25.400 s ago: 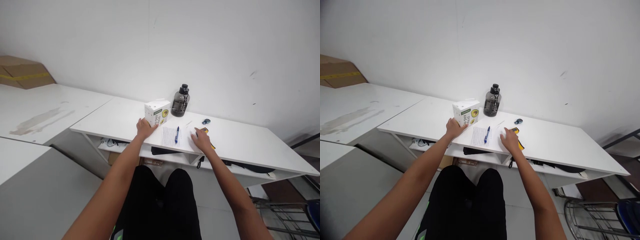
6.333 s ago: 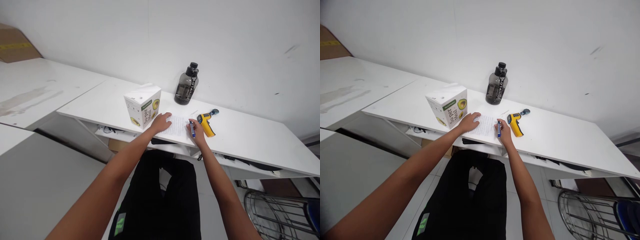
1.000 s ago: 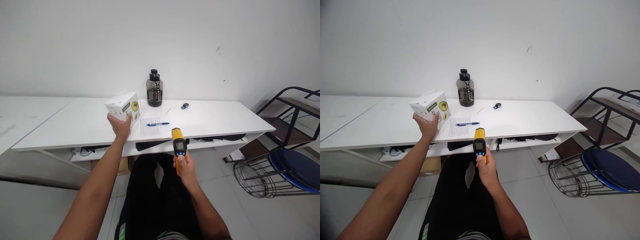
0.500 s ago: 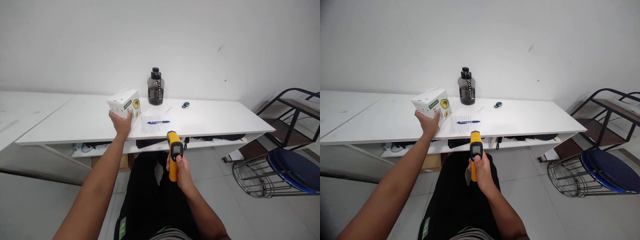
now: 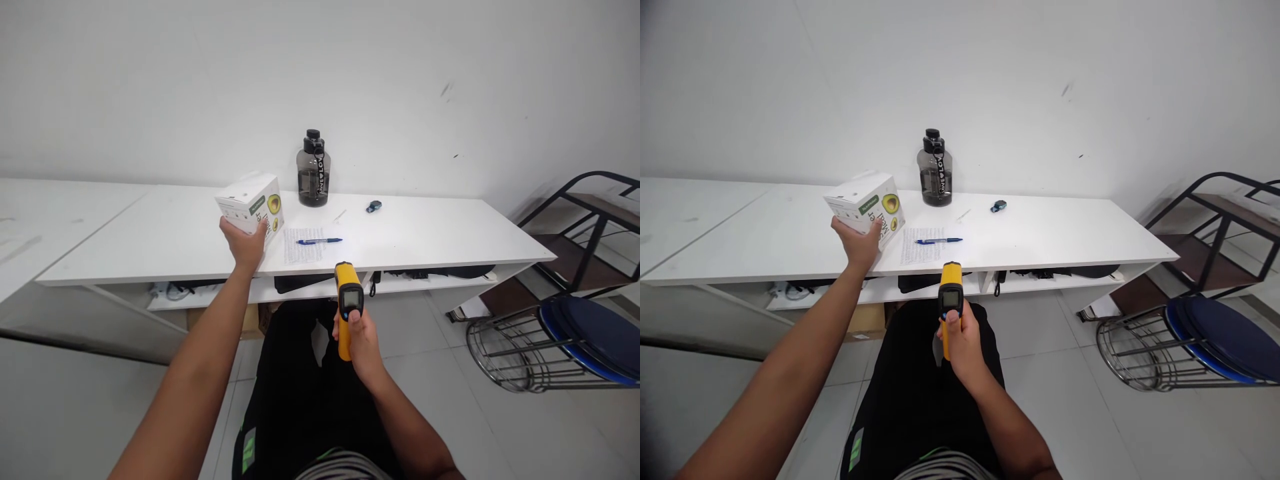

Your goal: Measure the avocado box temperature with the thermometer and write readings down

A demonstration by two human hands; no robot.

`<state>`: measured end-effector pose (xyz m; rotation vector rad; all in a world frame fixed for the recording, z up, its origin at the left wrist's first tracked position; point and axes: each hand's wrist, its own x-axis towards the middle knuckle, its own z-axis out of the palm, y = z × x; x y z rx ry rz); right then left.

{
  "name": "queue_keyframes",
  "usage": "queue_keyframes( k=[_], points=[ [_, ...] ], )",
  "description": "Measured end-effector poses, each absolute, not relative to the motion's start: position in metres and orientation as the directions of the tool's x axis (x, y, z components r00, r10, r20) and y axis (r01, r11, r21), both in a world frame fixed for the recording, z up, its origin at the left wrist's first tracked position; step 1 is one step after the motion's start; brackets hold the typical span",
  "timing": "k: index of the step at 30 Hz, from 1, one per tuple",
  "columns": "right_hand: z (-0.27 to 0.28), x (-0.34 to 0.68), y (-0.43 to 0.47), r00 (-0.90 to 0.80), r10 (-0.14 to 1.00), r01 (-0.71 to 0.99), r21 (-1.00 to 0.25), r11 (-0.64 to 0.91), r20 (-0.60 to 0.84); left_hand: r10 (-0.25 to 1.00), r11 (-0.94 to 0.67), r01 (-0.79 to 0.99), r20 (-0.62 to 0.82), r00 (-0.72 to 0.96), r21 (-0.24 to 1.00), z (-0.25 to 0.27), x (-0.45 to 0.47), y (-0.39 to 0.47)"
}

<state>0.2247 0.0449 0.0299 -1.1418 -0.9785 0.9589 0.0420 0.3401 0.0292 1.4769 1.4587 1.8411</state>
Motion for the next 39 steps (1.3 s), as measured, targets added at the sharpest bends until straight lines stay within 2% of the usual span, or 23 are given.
queue_keyframes(
  k=[6, 14, 20, 25, 34, 39],
  points=[
    [0.029, 0.222, 0.046, 0.29, 0.948, -0.087, -0.983, 0.165, 0.133, 0.767, -0.408, 0.306, 0.504, -0.397, 0.86, 0.027, 0.042, 0.343],
    [0.034, 0.224, 0.044, 0.3, 0.932, 0.056, -0.979, 0.196, 0.204, 0.759, -0.411, 0.306, 0.508, -0.407, 0.859, 0.023, 0.041, 0.347],
    [0.025, 0.224, 0.046, 0.326, 0.932, -0.039, -0.983, 0.18, 0.157, 0.766, -0.411, 0.301, 0.505, -0.398, 0.861, 0.024, 0.041, 0.346],
    [0.02, 0.225, 0.044, 0.251, 0.951, -0.165, -0.96, 0.228, 0.183, 0.777, -0.415, 0.286, 0.5, -0.383, 0.864, 0.025, 0.041, 0.344],
    [0.021, 0.217, 0.036, 0.266, 0.931, 0.045, -0.968, 0.245, 0.248, 0.784, -0.416, 0.281, 0.498, -0.37, 0.865, 0.026, 0.041, 0.345],
    [0.016, 0.216, 0.039, 0.266, 0.947, -0.08, -0.974, 0.21, 0.183, 0.774, -0.411, 0.296, 0.502, -0.387, 0.862, 0.027, 0.042, 0.344]
  ],
)
